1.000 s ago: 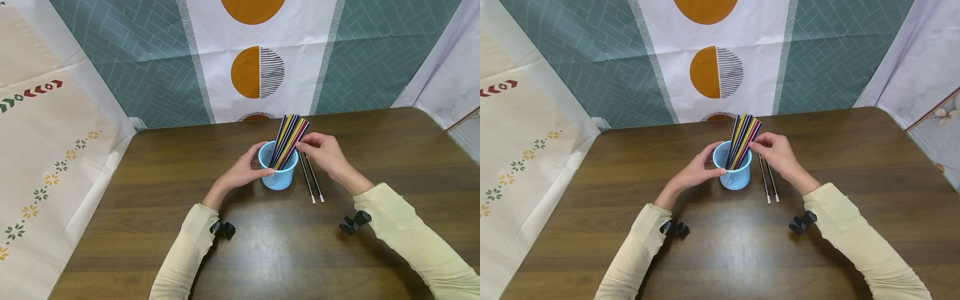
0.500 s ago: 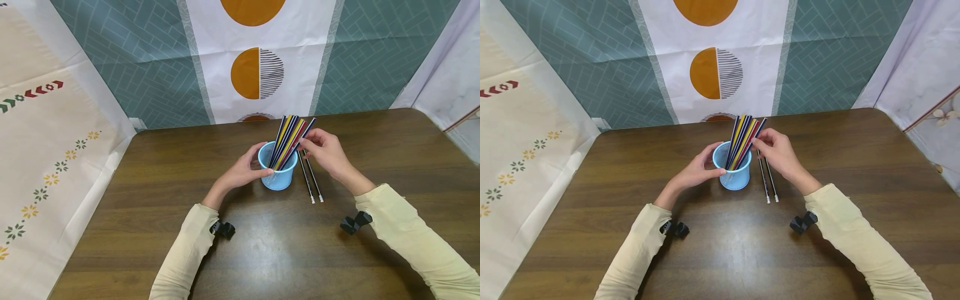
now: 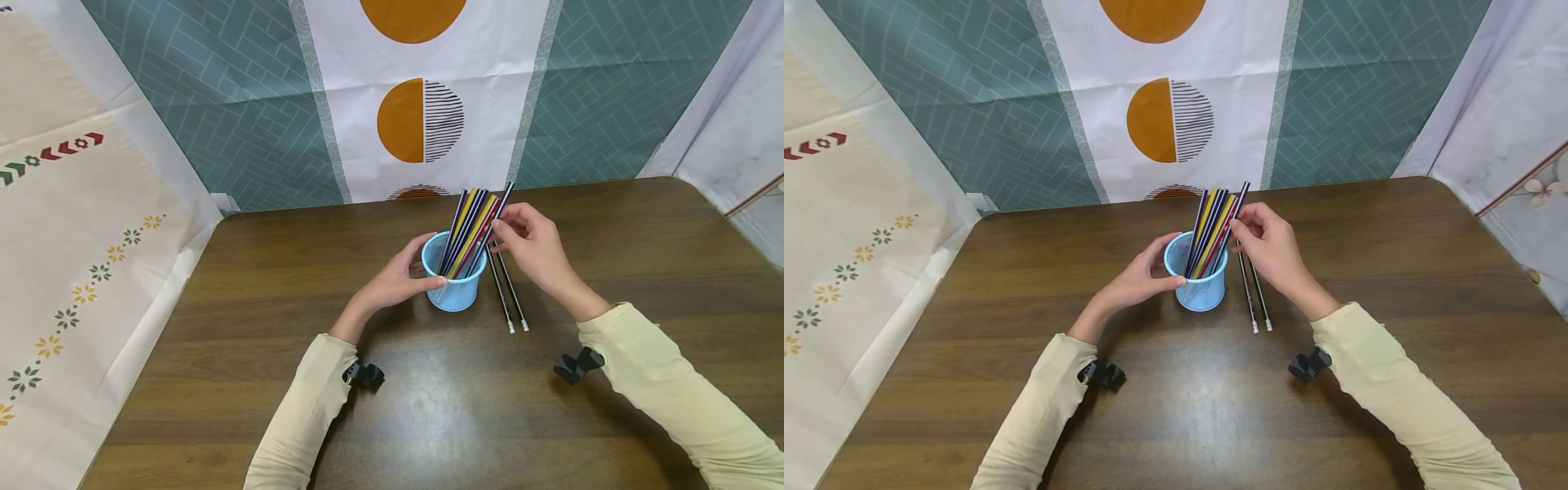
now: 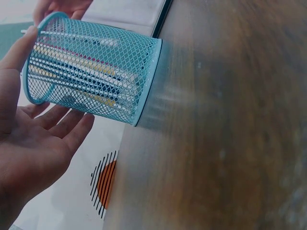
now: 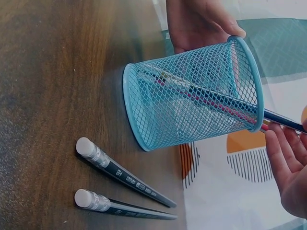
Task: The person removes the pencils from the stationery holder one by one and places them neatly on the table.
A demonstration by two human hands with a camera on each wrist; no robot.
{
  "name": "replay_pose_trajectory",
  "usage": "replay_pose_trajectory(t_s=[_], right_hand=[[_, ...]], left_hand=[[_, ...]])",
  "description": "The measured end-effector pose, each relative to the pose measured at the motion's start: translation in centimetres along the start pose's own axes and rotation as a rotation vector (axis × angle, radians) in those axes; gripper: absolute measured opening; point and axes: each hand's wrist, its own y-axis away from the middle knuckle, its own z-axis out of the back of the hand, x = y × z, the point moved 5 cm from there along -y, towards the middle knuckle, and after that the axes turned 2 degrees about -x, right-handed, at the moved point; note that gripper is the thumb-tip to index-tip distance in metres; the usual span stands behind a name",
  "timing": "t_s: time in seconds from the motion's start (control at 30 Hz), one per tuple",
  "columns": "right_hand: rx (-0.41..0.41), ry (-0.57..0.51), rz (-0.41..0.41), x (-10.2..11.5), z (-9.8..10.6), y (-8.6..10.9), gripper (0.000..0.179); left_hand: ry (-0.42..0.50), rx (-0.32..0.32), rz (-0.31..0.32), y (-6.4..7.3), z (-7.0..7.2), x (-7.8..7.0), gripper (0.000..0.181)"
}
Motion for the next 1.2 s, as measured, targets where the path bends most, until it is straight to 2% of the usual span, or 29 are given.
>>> replay_pose_trajectory(t_s=[0.23,0.53,0.8,1.2], right_hand=[[0.033,0.025,0.041,0.4,-0.2,0.0,0.019],[0.021,0.044,0.122,1.5,-0.3,-0.3,0.017],[0.023,0.091,0.159,2.6,-0.7,-0.4,0.017],[0.006,0.149,0.201,3.6,-0.2,-1.1,0.016]], left_hand=[[0.001,0.001,-0.002,0.0,0.0,-0.1,0.076],[0.008,-0.006,-0.002,0.1,-0.1,-0.2,0.076],[0.029,-0.005,-0.030,0.0,-0.1,0.0,0.076],[0.032,-0.003,-0.017,-0.1,-0.1,0.0,0.077]])
